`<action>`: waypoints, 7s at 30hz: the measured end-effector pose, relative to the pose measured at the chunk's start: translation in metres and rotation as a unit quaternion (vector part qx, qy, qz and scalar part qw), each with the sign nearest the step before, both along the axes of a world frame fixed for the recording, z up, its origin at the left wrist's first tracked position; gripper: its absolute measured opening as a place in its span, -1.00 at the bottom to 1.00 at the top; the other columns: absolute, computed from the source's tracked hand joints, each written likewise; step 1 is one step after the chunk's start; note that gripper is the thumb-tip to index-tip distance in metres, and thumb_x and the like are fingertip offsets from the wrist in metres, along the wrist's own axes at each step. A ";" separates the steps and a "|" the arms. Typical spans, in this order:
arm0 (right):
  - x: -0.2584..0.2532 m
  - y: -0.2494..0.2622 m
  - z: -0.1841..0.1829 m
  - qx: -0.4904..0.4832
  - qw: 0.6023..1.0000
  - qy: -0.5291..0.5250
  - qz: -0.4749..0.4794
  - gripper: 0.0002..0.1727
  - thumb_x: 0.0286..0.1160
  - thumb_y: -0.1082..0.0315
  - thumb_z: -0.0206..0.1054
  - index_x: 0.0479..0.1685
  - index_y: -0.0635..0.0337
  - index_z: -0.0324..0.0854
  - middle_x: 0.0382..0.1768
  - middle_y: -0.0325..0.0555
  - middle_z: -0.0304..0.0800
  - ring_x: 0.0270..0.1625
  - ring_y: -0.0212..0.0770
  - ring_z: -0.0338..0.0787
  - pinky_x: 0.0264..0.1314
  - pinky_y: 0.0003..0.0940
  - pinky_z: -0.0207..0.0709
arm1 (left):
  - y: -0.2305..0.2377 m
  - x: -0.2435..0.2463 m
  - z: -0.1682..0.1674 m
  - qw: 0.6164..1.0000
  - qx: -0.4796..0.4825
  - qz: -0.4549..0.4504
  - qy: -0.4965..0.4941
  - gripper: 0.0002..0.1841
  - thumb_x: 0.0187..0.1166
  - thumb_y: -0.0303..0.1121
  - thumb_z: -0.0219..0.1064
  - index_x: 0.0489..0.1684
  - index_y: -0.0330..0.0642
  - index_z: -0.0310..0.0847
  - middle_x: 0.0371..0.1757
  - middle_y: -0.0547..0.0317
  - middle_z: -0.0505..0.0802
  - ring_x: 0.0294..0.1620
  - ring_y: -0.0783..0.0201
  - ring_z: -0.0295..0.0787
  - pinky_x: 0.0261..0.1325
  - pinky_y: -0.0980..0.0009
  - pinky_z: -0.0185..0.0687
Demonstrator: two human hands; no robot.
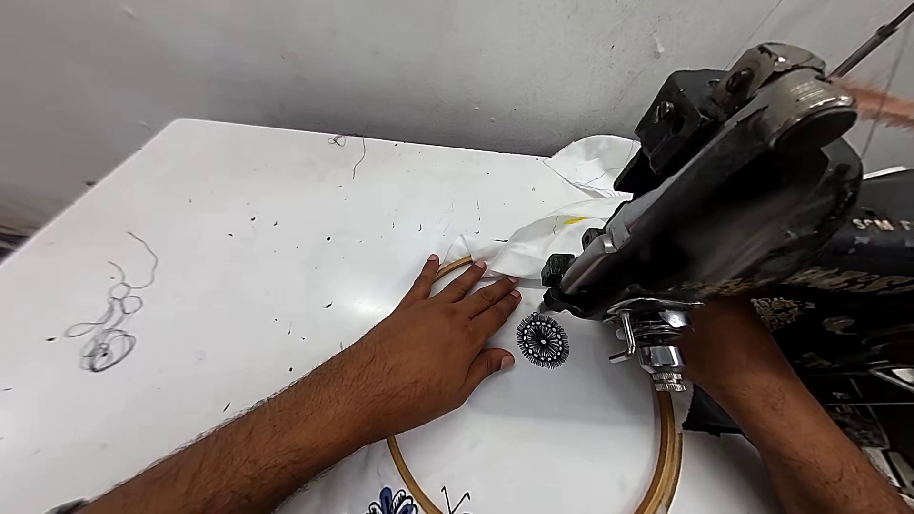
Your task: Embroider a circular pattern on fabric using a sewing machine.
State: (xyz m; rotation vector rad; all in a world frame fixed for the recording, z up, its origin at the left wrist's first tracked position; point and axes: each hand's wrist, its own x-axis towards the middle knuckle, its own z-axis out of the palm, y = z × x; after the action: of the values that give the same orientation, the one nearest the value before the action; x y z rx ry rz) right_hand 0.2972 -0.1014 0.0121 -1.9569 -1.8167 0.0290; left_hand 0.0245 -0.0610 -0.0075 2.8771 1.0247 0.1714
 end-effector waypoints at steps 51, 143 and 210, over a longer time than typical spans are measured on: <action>-0.005 -0.001 0.002 -0.037 0.999 0.022 -0.021 -0.79 0.19 0.42 0.65 -0.40 0.21 0.66 -0.42 0.02 0.71 -0.29 -0.03 0.73 -0.25 0.05 0.52 | -0.003 -0.003 0.004 1.000 -0.013 0.002 0.013 -0.33 0.80 0.17 -0.19 0.81 0.09 0.32 0.85 0.39 0.34 0.91 0.08 0.05 0.78 -0.43 -0.16; -0.004 -0.001 -0.002 -0.038 0.998 0.038 -0.010 -0.76 0.13 0.43 0.67 -0.39 0.23 0.66 -0.43 0.00 0.71 -0.33 -0.06 0.72 -0.27 0.04 0.53 | 0.000 -0.005 0.009 0.999 -0.028 0.009 0.018 -0.36 0.81 0.10 -0.16 0.79 0.06 0.34 0.84 0.36 0.36 0.90 0.05 0.08 0.74 -0.50 -0.19; -0.007 -0.003 -0.008 -0.006 0.998 0.069 0.010 -0.77 0.13 0.47 0.61 -0.27 0.31 0.70 -0.36 0.07 0.74 -0.25 -0.03 0.76 -0.19 0.05 0.57 | 0.005 -0.009 0.011 0.999 -0.032 0.027 0.019 -0.36 0.81 0.09 -0.19 0.81 0.09 0.33 0.84 0.36 0.37 0.89 0.04 0.11 0.73 -0.51 -0.16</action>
State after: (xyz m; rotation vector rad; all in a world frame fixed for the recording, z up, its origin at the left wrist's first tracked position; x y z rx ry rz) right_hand 0.2897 -0.1039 0.0042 -1.8956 -1.7506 0.1768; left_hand 0.0153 -0.0565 0.0038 2.8090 1.0942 0.0851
